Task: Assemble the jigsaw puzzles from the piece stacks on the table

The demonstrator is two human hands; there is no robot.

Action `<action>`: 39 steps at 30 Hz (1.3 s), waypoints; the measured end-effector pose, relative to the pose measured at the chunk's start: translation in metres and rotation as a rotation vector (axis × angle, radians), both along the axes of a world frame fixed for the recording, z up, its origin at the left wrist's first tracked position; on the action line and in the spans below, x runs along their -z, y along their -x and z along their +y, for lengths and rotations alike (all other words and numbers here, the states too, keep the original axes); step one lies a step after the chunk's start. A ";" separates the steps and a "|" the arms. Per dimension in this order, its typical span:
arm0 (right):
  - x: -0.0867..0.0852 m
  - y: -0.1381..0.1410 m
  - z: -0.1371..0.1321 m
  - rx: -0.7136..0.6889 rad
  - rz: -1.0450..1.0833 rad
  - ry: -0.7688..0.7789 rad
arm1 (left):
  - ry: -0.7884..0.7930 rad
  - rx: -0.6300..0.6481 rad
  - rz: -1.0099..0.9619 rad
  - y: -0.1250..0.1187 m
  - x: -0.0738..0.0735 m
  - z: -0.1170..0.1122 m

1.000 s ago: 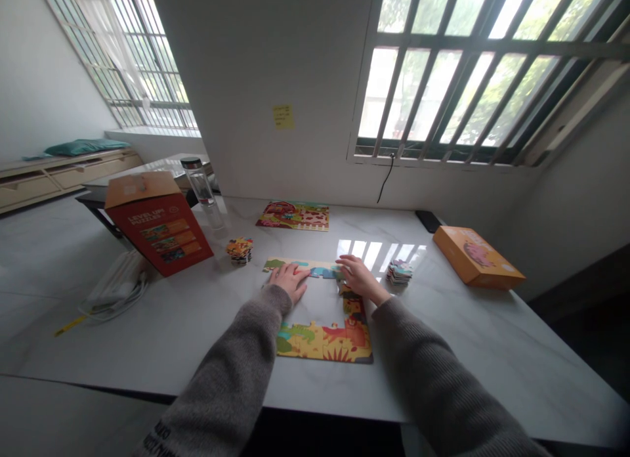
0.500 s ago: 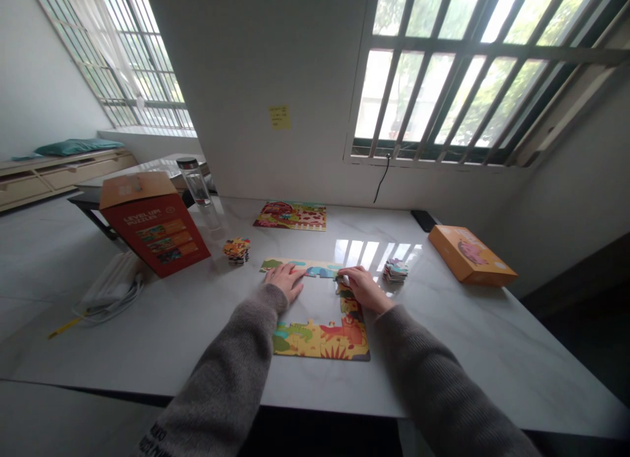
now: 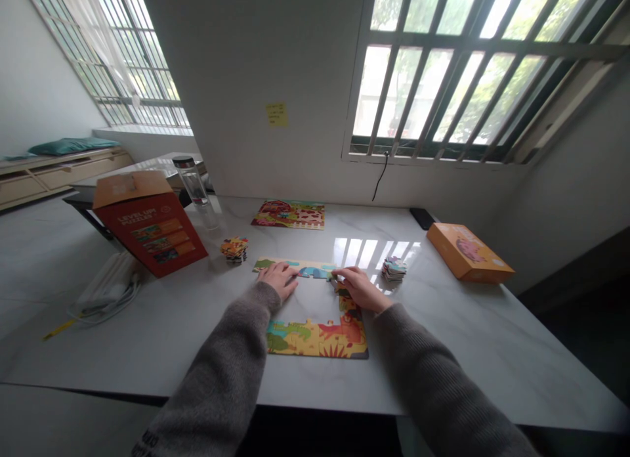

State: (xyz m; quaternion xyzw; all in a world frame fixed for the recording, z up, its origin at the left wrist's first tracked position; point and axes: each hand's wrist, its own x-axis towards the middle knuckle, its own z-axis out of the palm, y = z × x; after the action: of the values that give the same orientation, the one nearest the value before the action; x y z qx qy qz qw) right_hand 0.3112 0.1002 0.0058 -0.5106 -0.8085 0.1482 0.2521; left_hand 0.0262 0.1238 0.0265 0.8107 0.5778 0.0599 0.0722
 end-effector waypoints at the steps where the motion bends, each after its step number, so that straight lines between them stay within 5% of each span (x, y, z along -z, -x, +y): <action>1: 0.000 -0.001 0.000 -0.020 0.006 -0.010 | -0.001 0.002 -0.001 0.000 0.000 0.000; 8: -0.003 -0.012 -0.008 0.012 0.045 -0.060 | -0.020 0.026 -0.146 0.013 -0.001 0.009; 13: 0.000 -0.014 -0.016 -0.002 0.035 -0.083 | -0.051 0.135 -0.456 0.057 -0.009 0.009; 18: 0.004 -0.012 -0.014 -0.021 0.011 -0.110 | -0.001 0.128 -0.405 0.096 -0.007 -0.005; 27: 0.003 -0.011 -0.014 -0.014 -0.010 -0.115 | 0.020 0.081 -0.130 0.087 0.001 -0.017; 39: -0.003 -0.013 -0.015 -0.028 -0.006 -0.061 | -0.056 0.178 -0.401 0.097 0.006 -0.007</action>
State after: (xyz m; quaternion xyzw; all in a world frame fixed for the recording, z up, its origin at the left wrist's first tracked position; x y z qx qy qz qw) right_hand 0.3245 0.0854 0.0083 -0.4918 -0.8204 0.1256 0.2632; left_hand -0.0705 0.1163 0.0208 0.8319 0.4763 0.2295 0.1683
